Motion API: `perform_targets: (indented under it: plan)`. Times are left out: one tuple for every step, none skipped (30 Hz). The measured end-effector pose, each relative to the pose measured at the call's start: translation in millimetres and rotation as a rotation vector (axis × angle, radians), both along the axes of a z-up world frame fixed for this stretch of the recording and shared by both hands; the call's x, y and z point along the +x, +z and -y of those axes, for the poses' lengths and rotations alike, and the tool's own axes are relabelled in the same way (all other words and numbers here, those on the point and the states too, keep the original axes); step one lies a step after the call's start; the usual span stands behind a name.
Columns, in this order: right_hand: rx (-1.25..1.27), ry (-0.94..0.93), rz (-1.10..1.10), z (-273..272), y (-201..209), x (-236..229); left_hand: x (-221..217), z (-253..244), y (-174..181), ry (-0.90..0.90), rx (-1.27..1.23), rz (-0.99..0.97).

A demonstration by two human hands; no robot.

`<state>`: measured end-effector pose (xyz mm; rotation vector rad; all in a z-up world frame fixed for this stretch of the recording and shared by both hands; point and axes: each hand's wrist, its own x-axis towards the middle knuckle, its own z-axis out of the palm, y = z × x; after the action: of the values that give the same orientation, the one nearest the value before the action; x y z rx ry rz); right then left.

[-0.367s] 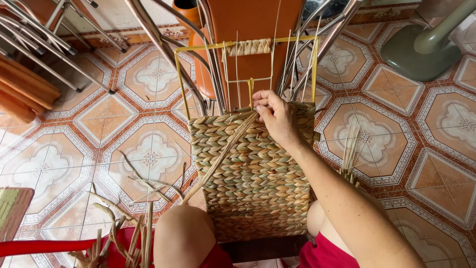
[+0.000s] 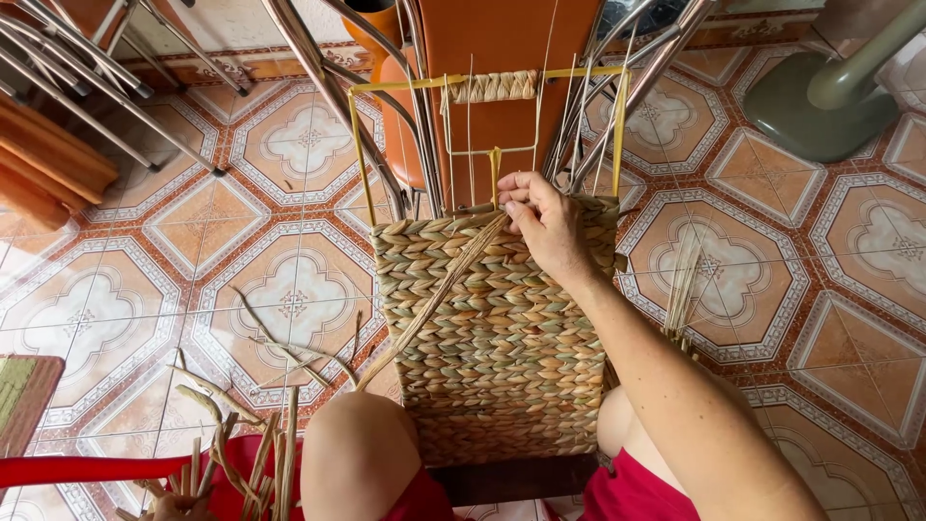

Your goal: Weaving a mat or basket component using dried plant fibers on a rectangular frame.

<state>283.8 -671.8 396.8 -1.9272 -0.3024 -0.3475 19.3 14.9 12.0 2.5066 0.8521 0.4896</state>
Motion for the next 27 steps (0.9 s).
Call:
perform_targets:
  plan:
    - [0.003, 0.009, 0.016, 0.6, -1.2, 0.6, 0.3, -6.5, 6.5, -0.038, -0.015, -0.065]
    - [0.004, 0.012, 0.014, 0.7, -0.4, 1.1, 0.4, -11.4, 7.5, -0.035, -0.014, -0.066]
    - [0.003, 0.001, -0.011, 0.8, 0.2, 1.5, 0.6, -16.4, 8.4, -0.075, -0.009, -0.075]
    - [0.002, -0.008, -0.038, 0.3, 0.3, 1.5, -1.2, -22.1, 9.9, -0.113, -0.003, -0.085]
    - [0.004, -0.005, -0.041, 1.2, 0.7, 1.5, -4.6, -23.8, 16.7, -0.110, -0.001, -0.088]
    - [-0.003, 0.002, -0.049, 2.1, 1.7, 2.0, -6.0, -25.7, 23.8, -0.127, -0.054, -0.032]
    - [-0.010, 0.009, -0.058, 2.9, 2.8, 2.3, -7.6, -27.8, 30.9, -0.145, -0.108, 0.024]
    - [-0.009, 0.012, -0.059, 3.0, 2.5, 2.3, -0.8, -40.6, 43.0, -0.141, -0.107, 0.023]
    - [-0.011, 0.010, -0.058, 3.1, 2.4, 2.1, 5.8, -53.4, 55.3, -0.246, -0.029, -0.268]
    - [-0.013, 0.007, -0.054, 3.6, 3.1, 2.7, 14.3, -65.9, 67.4, -0.339, 0.040, -0.557]
    - [-0.013, 0.010, -0.053, 3.2, 3.7, 2.7, 24.9, -61.6, 91.6, -0.337, 0.040, -0.556]
    - [-0.004, 0.016, -0.058, 3.3, 4.0, 2.1, 35.3, -56.7, 115.1, -0.125, -0.174, -0.788]
    - [0.004, 0.022, -0.062, 3.5, 4.3, 1.6, 45.8, -51.7, 138.5, 0.089, -0.400, -1.006]
    - [0.005, 0.022, -0.062, 3.8, 4.1, 2.4, 48.2, -69.3, 127.5, 0.090, -0.400, -1.006]
    - [0.009, 0.029, -0.065, 4.3, 3.7, 3.4, 50.8, -86.7, 116.3, 0.038, -0.294, -1.181]
    - [0.014, 0.035, -0.071, 4.9, 2.1, 3.1, 52.5, -104.9, 105.9, -0.016, -0.179, -1.355]
    - [0.016, 0.034, -0.074, 4.9, 3.1, 3.7, 51.0, -106.6, 115.4, -0.015, -0.177, -1.358]
    - [0.004, 0.031, -0.069, 4.8, 3.4, 3.6, 47.3, -108.0, 124.2, 0.089, -0.263, -1.172]
    - [-0.007, 0.027, -0.064, 4.6, 3.6, 3.5, 43.8, -109.5, 132.9, 0.191, -0.343, -0.980]
    - [-0.004, 0.030, -0.070, 4.4, 3.6, 3.0, 34.3, -114.8, 158.0, 0.196, -0.341, -0.986]
    - [-0.005, 0.030, -0.059, 4.0, 3.8, 2.6, 30.7, -112.7, 182.4, 0.102, -0.248, -0.802]
    - [-0.006, 0.029, -0.045, 4.0, 4.7, 2.7, 33.2, -104.3, 206.1, 0.009, -0.155, -0.616]
    - [-0.003, 0.030, -0.049, 2.1, 6.1, 1.1, 48.9, -58.9, 250.5, -0.082, -0.063, -0.428]
    - [-0.023, 0.011, -0.056, 1.1, 8.6, 0.5, 48.0, -0.1, 292.4, -0.173, 0.027, -0.236]
    - [-0.042, -0.008, -0.062, 0.0, 11.2, -0.2, 28.8, 69.1, 338.7, -0.262, 0.117, -0.043]
    - [-0.043, -0.008, -0.062, 0.4, 10.9, -0.5, 36.3, 92.4, 354.9, -0.263, 0.116, -0.043]
    - [-0.031, 0.006, -0.040, 0.6, 10.8, -0.8, 43.8, 115.6, 371.4, -0.319, 0.064, 0.084]
